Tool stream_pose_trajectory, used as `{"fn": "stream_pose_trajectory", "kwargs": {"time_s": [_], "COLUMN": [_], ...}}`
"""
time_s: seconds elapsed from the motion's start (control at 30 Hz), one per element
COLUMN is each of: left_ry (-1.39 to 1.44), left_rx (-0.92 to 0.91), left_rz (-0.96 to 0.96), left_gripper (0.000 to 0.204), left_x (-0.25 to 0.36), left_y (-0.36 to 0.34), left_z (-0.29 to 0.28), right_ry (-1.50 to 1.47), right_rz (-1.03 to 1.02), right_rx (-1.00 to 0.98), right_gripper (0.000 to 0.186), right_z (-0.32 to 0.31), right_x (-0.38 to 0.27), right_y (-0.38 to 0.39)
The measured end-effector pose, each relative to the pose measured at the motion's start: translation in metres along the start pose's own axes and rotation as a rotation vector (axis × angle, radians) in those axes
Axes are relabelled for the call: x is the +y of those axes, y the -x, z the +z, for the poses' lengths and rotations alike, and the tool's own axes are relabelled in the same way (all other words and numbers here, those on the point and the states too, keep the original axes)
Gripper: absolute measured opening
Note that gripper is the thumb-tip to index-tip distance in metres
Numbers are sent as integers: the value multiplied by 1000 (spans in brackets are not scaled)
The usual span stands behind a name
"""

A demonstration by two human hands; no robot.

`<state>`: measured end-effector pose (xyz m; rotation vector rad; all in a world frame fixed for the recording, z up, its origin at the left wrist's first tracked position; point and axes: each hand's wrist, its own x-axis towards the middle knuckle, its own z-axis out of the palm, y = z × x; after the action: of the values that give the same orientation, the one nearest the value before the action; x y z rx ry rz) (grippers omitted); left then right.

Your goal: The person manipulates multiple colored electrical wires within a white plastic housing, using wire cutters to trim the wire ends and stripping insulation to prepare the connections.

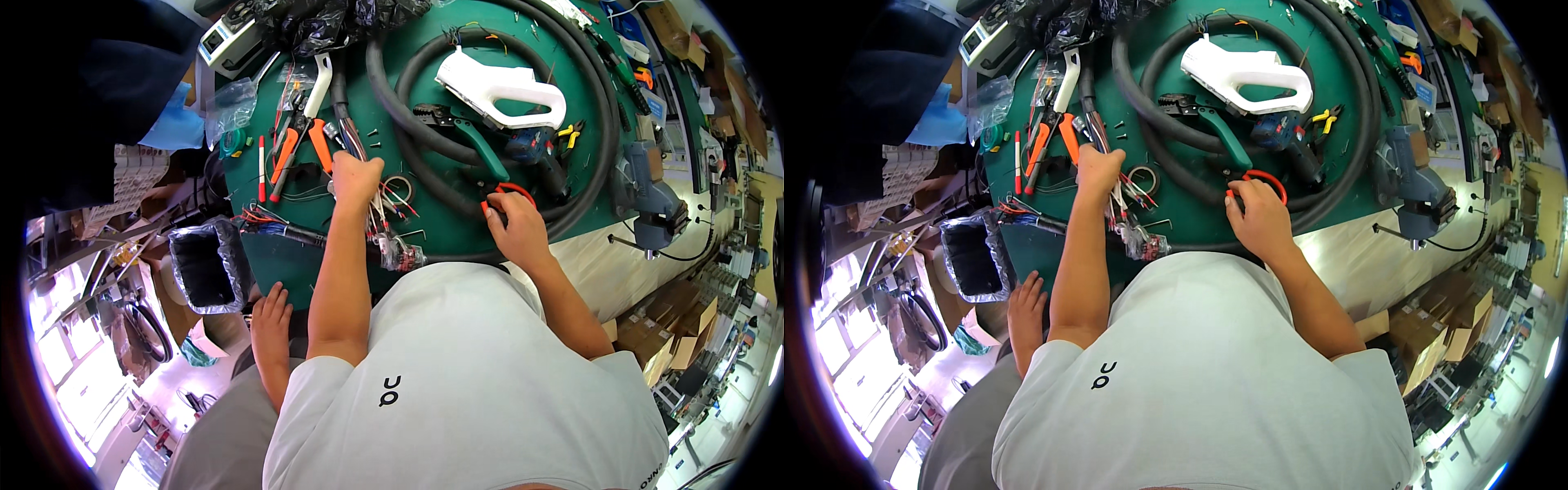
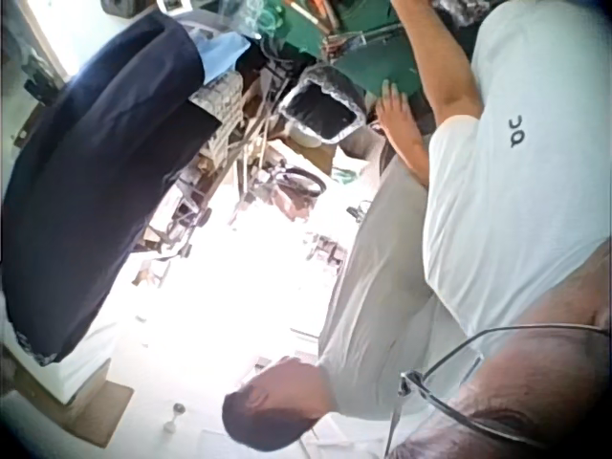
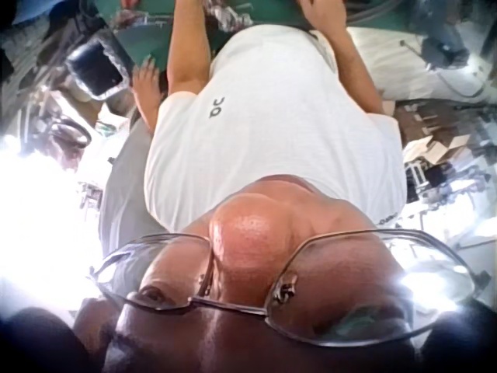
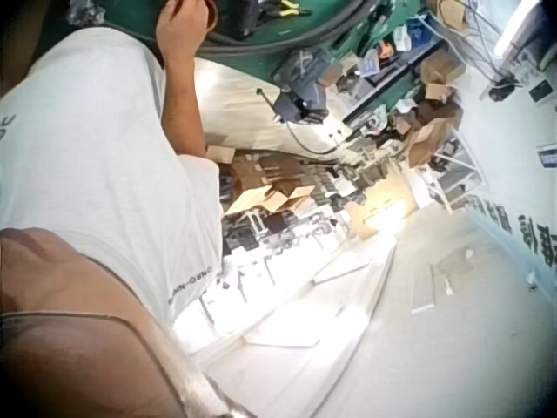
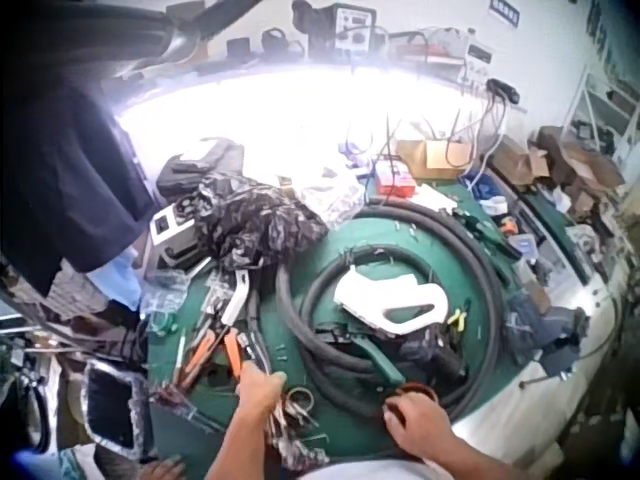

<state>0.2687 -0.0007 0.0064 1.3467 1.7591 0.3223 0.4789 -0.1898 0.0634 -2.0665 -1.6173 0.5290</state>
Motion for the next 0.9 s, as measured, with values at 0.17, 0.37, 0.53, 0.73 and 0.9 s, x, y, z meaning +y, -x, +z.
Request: {"fn": "stream_pose_trajectory", "kwargs": {"time_s": [0.17, 0.37, 0.53, 0.73, 0.9], "left_ry": [240, 826, 1083, 1015, 1103], "left_rx": [-149, -456, -619, -618, -719], "left_rz": [29, -130, -116, -22, 58], "left_gripper": [23, 21, 28, 36, 37], "left_x": [4, 23, 17, 24, 28], "left_y": [-8, 10, 14, 49, 73], "left_z": [-33, -59, -63, -40, -15], "right_ry": [-32, -149, -354, -883, -1213], "right_rz": [-27, -61, -54, 172, 346], "right_rx": [-13, -87, -164, -385, -551], "right_gripper": [21, 20, 22, 38, 54], "right_z": [1, 1, -3, -1, -6], "right_x": [-2, -14, -27, -34, -49], "right_y": [-2, 0, -3, -4, -4]}}
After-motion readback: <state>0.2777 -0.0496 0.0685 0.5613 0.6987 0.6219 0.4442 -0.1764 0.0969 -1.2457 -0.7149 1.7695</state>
